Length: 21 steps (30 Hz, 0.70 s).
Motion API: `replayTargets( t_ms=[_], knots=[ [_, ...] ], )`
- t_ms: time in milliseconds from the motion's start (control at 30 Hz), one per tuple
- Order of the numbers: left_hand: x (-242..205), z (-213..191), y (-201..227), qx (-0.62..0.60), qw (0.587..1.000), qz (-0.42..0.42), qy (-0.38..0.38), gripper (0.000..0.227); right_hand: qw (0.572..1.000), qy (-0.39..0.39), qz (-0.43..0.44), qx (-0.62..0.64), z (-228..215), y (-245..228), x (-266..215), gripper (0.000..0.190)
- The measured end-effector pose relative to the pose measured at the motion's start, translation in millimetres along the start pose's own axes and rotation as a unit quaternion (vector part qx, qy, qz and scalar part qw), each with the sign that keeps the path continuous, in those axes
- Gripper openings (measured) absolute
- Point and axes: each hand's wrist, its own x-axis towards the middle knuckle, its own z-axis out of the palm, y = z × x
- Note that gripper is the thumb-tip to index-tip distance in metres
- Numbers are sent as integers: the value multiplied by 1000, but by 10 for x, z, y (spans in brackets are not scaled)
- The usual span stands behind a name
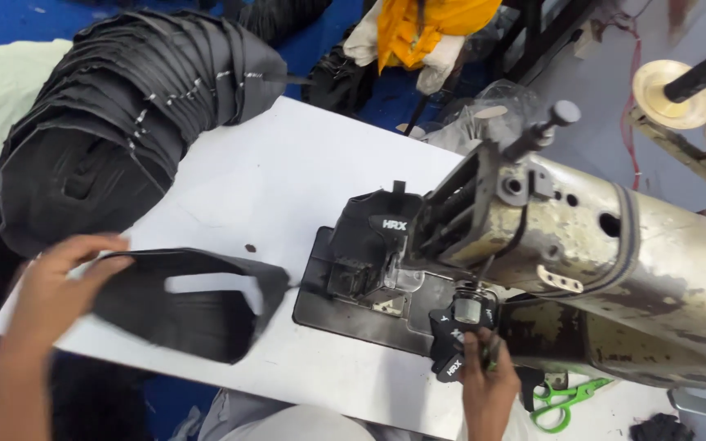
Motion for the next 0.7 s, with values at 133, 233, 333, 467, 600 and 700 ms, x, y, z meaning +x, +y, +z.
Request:
replayTargets(
  t_ms=[133, 233, 333, 467, 600, 700],
  knots=[
    [-165, 681, 847, -13, 998, -40, -38, 38, 999, -21, 10, -24, -56, 165, -108, 31],
    [-497, 1044, 1087, -16, 974, 50, -219, 55, 997, -46, 65, -22, -188, 407, -126, 31],
    [-623, 1102, 1568, 20, 951, 33, -306, 68, 993, -49, 107, 9, -267, 874, -141, 31],
    [-691, 1309, 1414, 58, 943, 50, -325, 65, 991, -73, 115, -17, -258, 828, -252, 31],
    [-688, 1377, 1421, 107, 932, 29, -344, 56, 985, -102, 136, 24, -231, 812, -305, 39],
    [-713, 1315, 1522, 96, 948, 36, -302, 48, 983, -154, 95, -37, -238, 916, -371, 56]
  ],
)
